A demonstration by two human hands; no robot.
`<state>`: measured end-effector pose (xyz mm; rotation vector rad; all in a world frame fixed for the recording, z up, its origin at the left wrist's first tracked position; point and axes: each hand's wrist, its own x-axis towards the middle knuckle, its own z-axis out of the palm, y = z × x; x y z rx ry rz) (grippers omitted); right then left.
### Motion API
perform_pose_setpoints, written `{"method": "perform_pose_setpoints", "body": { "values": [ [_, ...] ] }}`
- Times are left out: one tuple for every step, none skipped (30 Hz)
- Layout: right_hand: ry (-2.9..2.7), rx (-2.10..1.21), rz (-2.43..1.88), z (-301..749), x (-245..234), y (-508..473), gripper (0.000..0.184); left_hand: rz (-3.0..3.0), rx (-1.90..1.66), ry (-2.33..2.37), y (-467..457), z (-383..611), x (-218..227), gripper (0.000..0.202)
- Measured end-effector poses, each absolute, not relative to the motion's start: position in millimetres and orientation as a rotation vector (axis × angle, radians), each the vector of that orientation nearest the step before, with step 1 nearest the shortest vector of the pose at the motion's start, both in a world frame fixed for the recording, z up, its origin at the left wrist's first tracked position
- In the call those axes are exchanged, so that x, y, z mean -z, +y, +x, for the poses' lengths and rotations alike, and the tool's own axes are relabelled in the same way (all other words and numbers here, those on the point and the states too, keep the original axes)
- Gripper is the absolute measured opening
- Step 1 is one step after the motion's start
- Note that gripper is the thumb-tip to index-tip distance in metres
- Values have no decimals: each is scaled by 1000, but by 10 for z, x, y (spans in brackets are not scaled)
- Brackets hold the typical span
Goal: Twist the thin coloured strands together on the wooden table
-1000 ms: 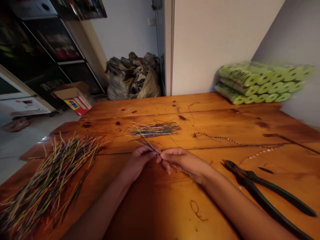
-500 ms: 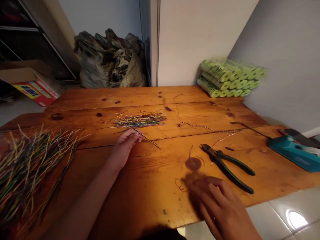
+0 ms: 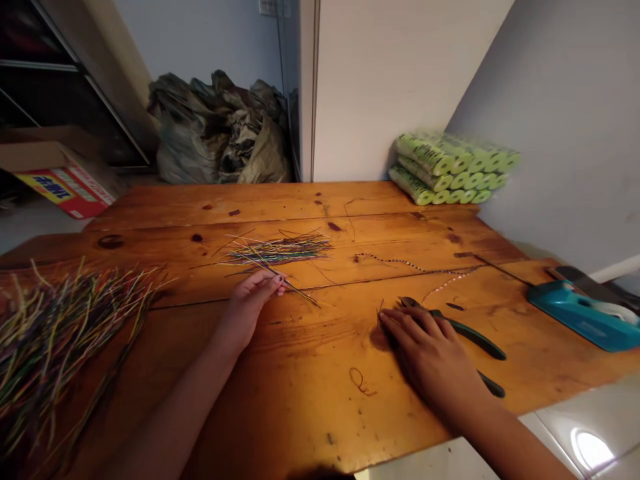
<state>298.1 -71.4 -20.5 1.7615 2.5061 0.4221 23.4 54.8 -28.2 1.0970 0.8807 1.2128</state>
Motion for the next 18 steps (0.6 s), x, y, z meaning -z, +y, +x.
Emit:
{"method": "perform_pose_setpoints", "body": {
  "values": [
    [2502, -440, 1754, 2971, 220, -709, 50, 1109, -1212, 881, 544, 236, 277, 15],
    [2497, -465, 1755, 2966, 232, -706, 49, 1118, -1210, 879, 540, 238, 274, 15],
    [2492, -488, 1758, 2963, 240, -701, 49, 1123, -1210, 879, 539, 239, 274, 16],
    [2492, -509, 1760, 2965, 245, -696, 48, 1125, -1207, 881, 539, 241, 276, 15],
    [2497, -524, 1759, 2969, 246, -690, 47, 1126, -1201, 886, 541, 241, 280, 15],
    [2507, -539, 1754, 2976, 244, -687, 46, 1126, -1195, 892, 544, 242, 285, 14],
    [2528, -549, 1740, 2985, 241, -691, 44, 1123, -1189, 897, 548, 242, 291, 14],
    [2556, -553, 1718, 2995, 238, -708, 43, 1120, -1186, 901, 551, 242, 295, 15],
    [2595, -560, 1682, 3005, 234, -741, 41, 1115, -1185, 903, 553, 242, 298, 15],
    [2641, -569, 1639, 3013, 230, -793, 40, 1111, -1186, 905, 555, 241, 298, 16],
    [2686, -575, 1595, 3018, 225, -864, 38, 1106, -1188, 908, 554, 241, 297, 16],
    [2725, -577, 1553, 3019, 219, -953, 39, 1103, -1190, 910, 553, 241, 294, 16],
    [2750, -569, 1533, 3017, 212, -1054, 40, 1101, -1193, 910, 551, 242, 289, 16],
    [2763, -546, 1522, 3012, 203, -1161, 42, 1098, -1197, 910, 548, 242, 284, 16],
    [2764, -519, 1523, 3005, 194, -1265, 46, 1095, -1197, 910, 546, 243, 279, 16],
    [2773, -502, 1518, 2996, 183, -1359, 48, 1090, -1198, 910, 545, 244, 275, 16],
    [2787, -491, 1495, 2986, 172, -1437, 50, 1085, -1199, 910, 544, 244, 272, 15],
    [2807, -483, 1461, 2975, 162, -1496, 51, 1080, -1198, 911, 544, 244, 270, 15]
  ]
}}
